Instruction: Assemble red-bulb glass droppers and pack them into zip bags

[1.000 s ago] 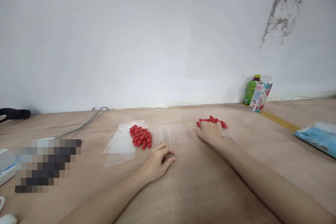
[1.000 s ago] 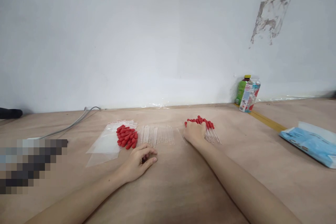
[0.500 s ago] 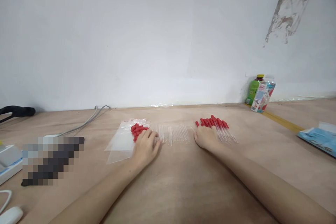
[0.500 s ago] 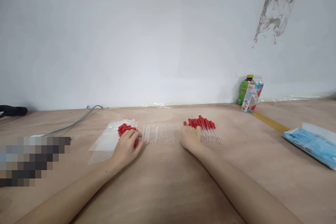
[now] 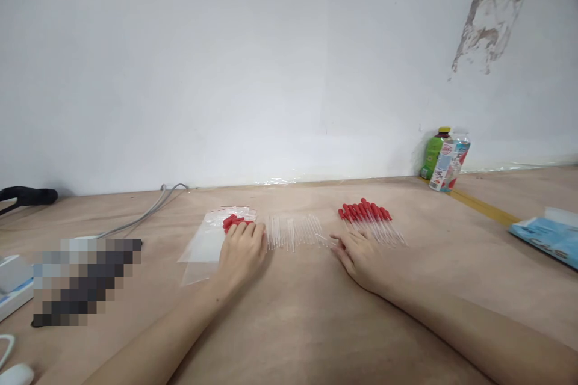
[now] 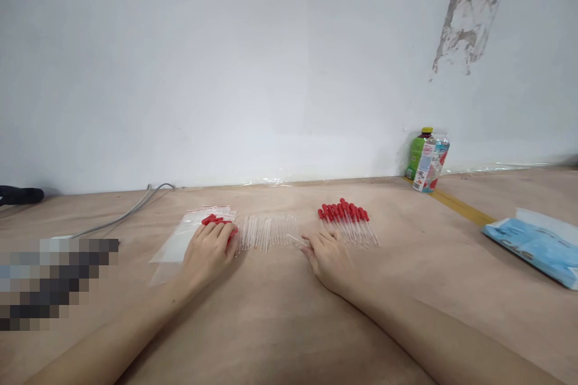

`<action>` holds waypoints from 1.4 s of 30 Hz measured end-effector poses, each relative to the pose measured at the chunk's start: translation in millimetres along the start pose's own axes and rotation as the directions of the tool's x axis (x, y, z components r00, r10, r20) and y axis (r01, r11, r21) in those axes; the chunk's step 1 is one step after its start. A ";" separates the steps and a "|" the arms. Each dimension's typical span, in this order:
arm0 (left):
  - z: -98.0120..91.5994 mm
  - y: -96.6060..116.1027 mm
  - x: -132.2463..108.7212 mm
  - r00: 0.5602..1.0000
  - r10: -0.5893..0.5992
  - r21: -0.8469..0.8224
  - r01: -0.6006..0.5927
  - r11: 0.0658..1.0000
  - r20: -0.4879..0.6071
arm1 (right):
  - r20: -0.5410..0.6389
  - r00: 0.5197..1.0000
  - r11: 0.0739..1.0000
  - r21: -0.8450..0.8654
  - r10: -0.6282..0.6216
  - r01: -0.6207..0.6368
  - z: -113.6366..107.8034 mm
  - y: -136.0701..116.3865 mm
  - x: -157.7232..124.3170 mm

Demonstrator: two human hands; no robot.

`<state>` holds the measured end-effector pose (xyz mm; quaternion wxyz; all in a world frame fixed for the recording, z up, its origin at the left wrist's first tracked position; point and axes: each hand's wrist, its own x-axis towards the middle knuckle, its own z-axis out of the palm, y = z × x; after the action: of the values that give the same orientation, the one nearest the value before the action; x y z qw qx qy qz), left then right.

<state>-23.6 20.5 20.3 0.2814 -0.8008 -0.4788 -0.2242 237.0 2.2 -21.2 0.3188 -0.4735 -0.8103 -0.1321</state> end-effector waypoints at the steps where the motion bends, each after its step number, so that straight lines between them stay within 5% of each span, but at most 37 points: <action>1: -2.7 6.4 -1.5 1.000 0.024 -0.068 -0.025 0.997 -0.007 | -0.012 1.000 0.999 0.040 0.001 -0.001 0.6 1.4 -2.1; 5: -4.0 31.9 -13.2 0.998 0.040 -0.486 -0.015 0.874 0.043 | -0.016 1.000 0.989 0.147 0.018 -0.016 1.6 2.9 -5.2; 8: 0.0 41.2 -20.6 0.983 0.102 -0.636 0.018 0.772 0.151 | -0.008 1.000 0.981 0.196 0.007 -0.005 -2.0 -1.5 -5.6; 18: 6.4 46.4 -12.1 0.981 0.018 -0.704 0.128 0.699 0.195 | -0.025 0.995 0.978 0.185 -0.092 0.095 -13.6 -20.6 -4.9; 34: 10.7 54.1 -18.5 0.948 -0.069 -0.868 0.312 0.386 0.310 | -0.035 0.993 0.945 0.306 -0.111 0.116 -14.8 -30.2 -3.4; 42: 12.1 51.3 -19.8 0.967 -0.045 -0.853 0.241 0.464 0.249 | 0.109 0.982 0.906 0.414 -0.151 0.093 -13.4 -24.6 -3.5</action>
<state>14.5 -3.7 -13.2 -0.2348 -0.8059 -0.3867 -0.3818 222.5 -19.7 -11.0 0.3443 -0.3530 -0.8684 0.0528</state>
